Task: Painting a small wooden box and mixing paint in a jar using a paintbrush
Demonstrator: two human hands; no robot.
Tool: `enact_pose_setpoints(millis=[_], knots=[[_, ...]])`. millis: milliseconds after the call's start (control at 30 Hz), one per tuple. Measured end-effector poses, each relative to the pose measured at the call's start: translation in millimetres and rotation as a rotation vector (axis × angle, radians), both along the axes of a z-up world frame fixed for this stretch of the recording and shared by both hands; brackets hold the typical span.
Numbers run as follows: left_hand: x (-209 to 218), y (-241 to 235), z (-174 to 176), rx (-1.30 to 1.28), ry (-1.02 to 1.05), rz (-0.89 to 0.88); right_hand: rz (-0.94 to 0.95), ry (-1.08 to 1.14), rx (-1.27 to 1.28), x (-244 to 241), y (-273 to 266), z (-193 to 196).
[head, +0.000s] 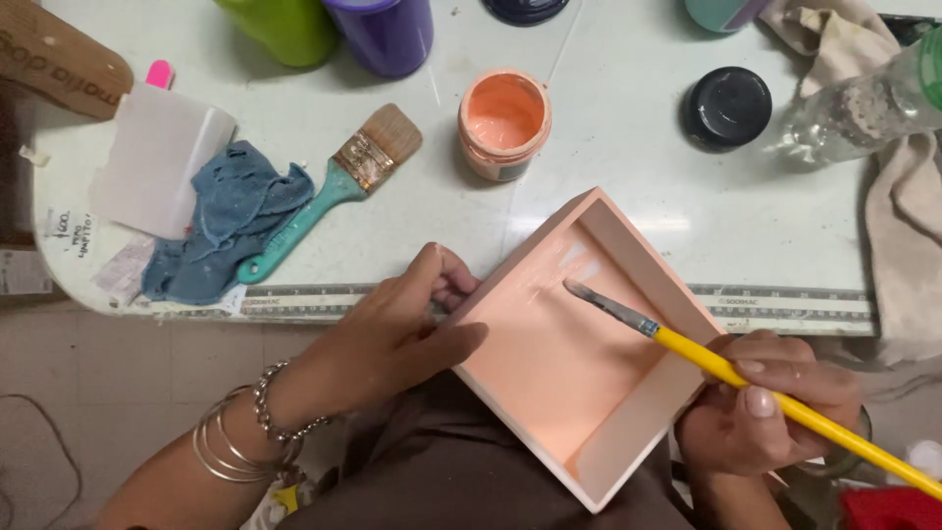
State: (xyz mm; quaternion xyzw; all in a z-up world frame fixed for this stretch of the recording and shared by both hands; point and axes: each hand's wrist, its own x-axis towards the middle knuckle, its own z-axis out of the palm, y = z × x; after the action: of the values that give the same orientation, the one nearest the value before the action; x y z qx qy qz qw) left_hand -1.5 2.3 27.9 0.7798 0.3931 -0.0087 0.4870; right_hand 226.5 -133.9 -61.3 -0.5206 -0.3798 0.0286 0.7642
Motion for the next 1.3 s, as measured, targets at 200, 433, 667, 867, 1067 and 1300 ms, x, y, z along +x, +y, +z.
enact_pose_setpoints(millis=[200,433,667,867,1067,1300], knots=[[11,-4,-19,-0.380,-0.242,0.181,0.176,-0.265,-0.223,2,-17,21],[19,-9,-38,-0.464,-0.377,0.285,0.248,-0.681,-0.632,-3,-28,48],[19,-10,-41,-0.483,-0.438,0.329,0.366,-0.507,-0.518,-16,-16,61],[18,-9,-38,-0.494,-0.501,0.294,0.334,-0.670,-0.543,-13,3,62],[15,-8,-36,-0.436,-0.508,0.253,0.672,-0.514,-0.549,-7,-5,70],[15,-8,-39,-0.462,-0.508,0.277,0.245,-0.439,-0.478,-6,-10,53]])
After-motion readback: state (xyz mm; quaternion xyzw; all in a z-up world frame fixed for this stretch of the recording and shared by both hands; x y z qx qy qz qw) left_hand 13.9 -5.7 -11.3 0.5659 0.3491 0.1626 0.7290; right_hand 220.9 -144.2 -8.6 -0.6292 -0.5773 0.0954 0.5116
